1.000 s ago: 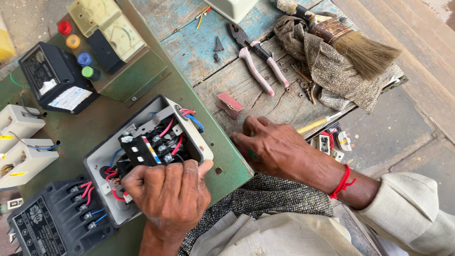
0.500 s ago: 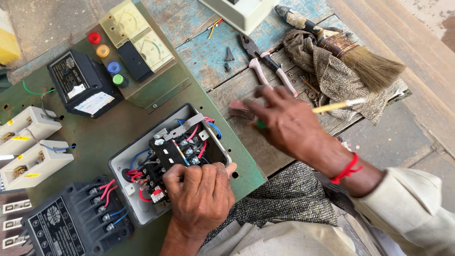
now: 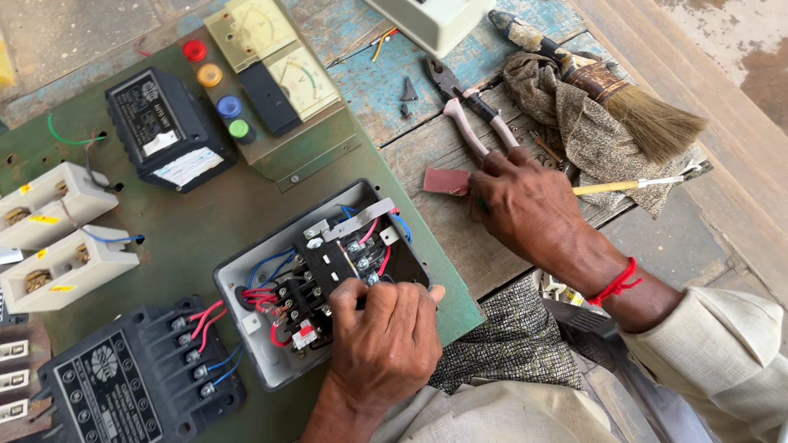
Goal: The person repairs an electrical panel by stripping wires using pliers and then connecting them to a contactor using a screwdriver.
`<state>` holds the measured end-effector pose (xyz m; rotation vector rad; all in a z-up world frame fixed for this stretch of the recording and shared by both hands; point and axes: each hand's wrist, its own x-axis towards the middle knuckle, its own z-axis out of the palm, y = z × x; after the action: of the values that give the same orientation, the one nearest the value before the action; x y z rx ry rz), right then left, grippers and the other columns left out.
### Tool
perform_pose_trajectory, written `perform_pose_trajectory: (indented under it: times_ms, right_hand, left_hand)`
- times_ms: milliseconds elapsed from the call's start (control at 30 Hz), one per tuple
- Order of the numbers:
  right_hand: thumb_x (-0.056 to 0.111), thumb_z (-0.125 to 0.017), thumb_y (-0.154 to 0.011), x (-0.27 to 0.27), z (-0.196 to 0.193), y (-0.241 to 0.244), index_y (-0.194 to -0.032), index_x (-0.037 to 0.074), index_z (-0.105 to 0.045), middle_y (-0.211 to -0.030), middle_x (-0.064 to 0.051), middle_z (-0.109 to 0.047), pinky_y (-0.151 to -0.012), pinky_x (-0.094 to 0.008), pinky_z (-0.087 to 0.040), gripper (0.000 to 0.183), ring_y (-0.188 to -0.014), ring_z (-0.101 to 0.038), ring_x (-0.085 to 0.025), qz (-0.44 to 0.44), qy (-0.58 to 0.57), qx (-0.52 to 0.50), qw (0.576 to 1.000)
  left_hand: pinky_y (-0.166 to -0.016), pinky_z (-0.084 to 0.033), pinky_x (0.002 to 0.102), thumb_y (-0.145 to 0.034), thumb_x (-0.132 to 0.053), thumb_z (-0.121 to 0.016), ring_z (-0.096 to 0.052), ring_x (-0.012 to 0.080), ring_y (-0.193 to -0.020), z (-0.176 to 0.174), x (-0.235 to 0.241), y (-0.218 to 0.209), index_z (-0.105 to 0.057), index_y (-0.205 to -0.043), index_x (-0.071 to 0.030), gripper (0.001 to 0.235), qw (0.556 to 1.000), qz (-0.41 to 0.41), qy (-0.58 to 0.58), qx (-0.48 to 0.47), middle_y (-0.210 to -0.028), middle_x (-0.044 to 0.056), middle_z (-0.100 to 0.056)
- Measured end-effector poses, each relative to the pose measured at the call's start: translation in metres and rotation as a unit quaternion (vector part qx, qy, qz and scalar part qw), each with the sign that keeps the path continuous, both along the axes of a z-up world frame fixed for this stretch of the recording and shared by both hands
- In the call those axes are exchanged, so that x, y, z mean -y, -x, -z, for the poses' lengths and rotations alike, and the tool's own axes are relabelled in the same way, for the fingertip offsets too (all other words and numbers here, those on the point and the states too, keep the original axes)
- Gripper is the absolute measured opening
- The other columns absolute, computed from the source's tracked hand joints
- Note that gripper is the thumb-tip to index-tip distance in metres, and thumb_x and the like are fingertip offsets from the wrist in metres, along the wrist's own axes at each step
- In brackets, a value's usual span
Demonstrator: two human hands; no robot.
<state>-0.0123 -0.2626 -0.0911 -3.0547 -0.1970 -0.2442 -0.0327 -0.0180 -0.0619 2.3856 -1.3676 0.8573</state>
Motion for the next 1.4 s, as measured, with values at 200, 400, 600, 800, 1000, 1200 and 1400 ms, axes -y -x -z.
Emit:
perform_pose_trajectory:
  times_ms: [200, 400, 600, 800, 1000, 1200, 1400]
  right_hand:
    - [0.035, -0.067, -0.089, -0.02, -0.005, 0.004, -0.116, 0.011, -0.07, -0.102, -0.011, -0.065, -0.06, -0.043, -0.058, 0.036, -0.094, -0.064, -0.03, -0.019, -0.033, 0.039, 0.999]
    - [0.036, -0.063, -0.096, -0.021, 0.009, -0.009, -0.112, 0.016, -0.068, -0.101, -0.009, -0.063, -0.066, -0.043, -0.058, 0.026, -0.097, -0.064, -0.028, -0.007, -0.038, -0.004, 0.999]
    - [0.021, -0.061, -0.09, -0.006, 0.012, -0.012, -0.098, 0.012, -0.069, -0.105, -0.008, -0.066, -0.071, -0.043, -0.059, 0.014, -0.102, -0.066, -0.029, 0.003, 0.002, 0.006, 1.0]
    - [0.028, -0.067, -0.093, -0.027, -0.023, 0.001, -0.104, 0.012, -0.075, -0.099, -0.012, -0.067, -0.067, -0.046, -0.057, 0.02, -0.095, -0.068, -0.034, 0.01, -0.048, 0.054, 0.997]
    - [0.035, -0.071, -0.09, -0.052, -0.053, 0.015, -0.117, 0.007, -0.072, -0.113, -0.015, -0.07, -0.068, -0.044, -0.057, 0.04, -0.078, -0.071, -0.034, -0.085, -0.216, 0.04, 0.972]
    - [0.045, -0.071, -0.089, -0.073, -0.053, 0.026, -0.132, 0.003, -0.06, -0.11, -0.018, -0.071, -0.071, -0.045, -0.059, 0.061, -0.082, -0.073, -0.032, -0.087, -0.239, -0.025, 0.967]
    - [0.054, -0.079, -0.077, -0.082, -0.047, 0.044, -0.122, 0.009, -0.068, -0.115, -0.016, -0.069, -0.065, -0.046, -0.061, 0.064, -0.075, -0.074, -0.032, -0.124, -0.139, -0.035, 0.982]
  left_hand:
    - [-0.079, -0.039, 0.045, -0.098, -0.014, -0.072, -0.05, 0.0205, -0.076, -0.028, -0.006, 0.004, -0.063, -0.079, -0.006, 0.022, 0.999, 0.004, 0.037, -0.025, -0.078, 0.003, -0.056]
    - [-0.078, -0.039, 0.047, -0.098, -0.013, -0.072, -0.049, 0.023, -0.077, -0.034, -0.011, 0.004, -0.06, -0.077, -0.006, 0.025, 0.999, 0.003, 0.041, -0.017, -0.077, 0.005, -0.053]
    - [-0.082, -0.041, 0.047, -0.1, -0.012, -0.068, -0.051, 0.023, -0.081, 0.003, 0.006, -0.005, -0.058, -0.077, -0.008, 0.025, 0.999, 0.032, 0.009, -0.012, -0.077, 0.005, -0.052]
    - [-0.087, -0.042, 0.048, -0.098, -0.014, -0.069, -0.052, 0.0249, -0.088, 0.01, 0.004, 0.002, -0.061, -0.081, -0.007, 0.02, 0.999, 0.001, 0.021, -0.032, -0.083, 0.007, -0.053]
    - [-0.092, -0.039, 0.053, -0.095, -0.029, -0.074, -0.054, 0.0317, -0.106, -0.005, -0.023, 0.018, -0.067, -0.108, 0.0, 0.033, 0.991, -0.045, 0.102, -0.072, -0.108, 0.012, -0.057]
    - [-0.103, -0.038, 0.055, -0.09, -0.027, -0.075, -0.052, 0.0364, -0.128, -0.011, -0.129, 0.014, -0.069, -0.112, -0.008, 0.03, 0.927, -0.36, 0.099, -0.044, -0.128, 0.014, -0.06]
    - [-0.11, -0.027, 0.068, -0.069, -0.056, -0.085, -0.042, 0.0382, -0.138, -0.019, -0.188, 0.003, -0.066, -0.132, -0.01, 0.08, 0.879, -0.436, 0.044, -0.191, -0.142, 0.015, -0.055]
